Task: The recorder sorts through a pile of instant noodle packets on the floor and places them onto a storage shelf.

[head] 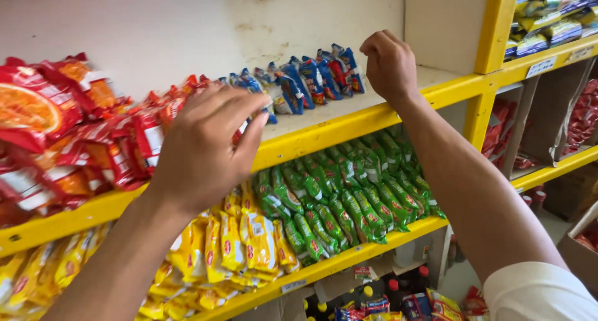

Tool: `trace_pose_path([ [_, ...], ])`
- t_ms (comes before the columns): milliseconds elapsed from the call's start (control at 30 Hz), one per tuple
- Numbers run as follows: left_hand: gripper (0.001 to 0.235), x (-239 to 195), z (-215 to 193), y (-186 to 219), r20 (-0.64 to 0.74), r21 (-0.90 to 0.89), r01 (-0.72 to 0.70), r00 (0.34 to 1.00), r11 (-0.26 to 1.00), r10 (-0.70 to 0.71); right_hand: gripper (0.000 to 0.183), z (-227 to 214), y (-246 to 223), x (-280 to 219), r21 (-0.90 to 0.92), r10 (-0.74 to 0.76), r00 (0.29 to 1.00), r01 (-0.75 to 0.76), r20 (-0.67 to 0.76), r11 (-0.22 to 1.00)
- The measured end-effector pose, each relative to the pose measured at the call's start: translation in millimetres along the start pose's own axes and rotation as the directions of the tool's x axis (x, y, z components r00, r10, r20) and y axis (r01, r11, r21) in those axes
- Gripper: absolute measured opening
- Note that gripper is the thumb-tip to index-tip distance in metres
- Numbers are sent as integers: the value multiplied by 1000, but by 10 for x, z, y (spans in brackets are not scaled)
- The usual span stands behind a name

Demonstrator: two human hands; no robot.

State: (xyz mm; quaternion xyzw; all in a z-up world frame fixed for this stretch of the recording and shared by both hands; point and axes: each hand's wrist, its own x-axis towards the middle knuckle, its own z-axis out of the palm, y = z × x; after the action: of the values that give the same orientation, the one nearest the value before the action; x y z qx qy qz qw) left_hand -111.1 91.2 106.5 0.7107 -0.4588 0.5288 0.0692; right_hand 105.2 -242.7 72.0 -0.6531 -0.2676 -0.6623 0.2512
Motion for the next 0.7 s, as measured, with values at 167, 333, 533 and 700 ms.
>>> trace_pose_path([
  [167,16,-701,-448,228,112,50,138,983,989,-143,10,-139,-216,-130,-79,-69,988,81,139,994],
  [333,18,-1457,-617,434,189,87,274,940,958,-286,20,-264,-402,-555,-120,-92,981,114,170,986],
  [533,16,-2346,-527,841,223,-14,541,821,841,-525,27,-321,-1546,-1591,49,-109,980,102,164,994],
  [700,15,-3119,-361,1218,297,-105,752,648,651,-701,28,-134,-2430,-2707,332,19,918,-162,395,929],
])
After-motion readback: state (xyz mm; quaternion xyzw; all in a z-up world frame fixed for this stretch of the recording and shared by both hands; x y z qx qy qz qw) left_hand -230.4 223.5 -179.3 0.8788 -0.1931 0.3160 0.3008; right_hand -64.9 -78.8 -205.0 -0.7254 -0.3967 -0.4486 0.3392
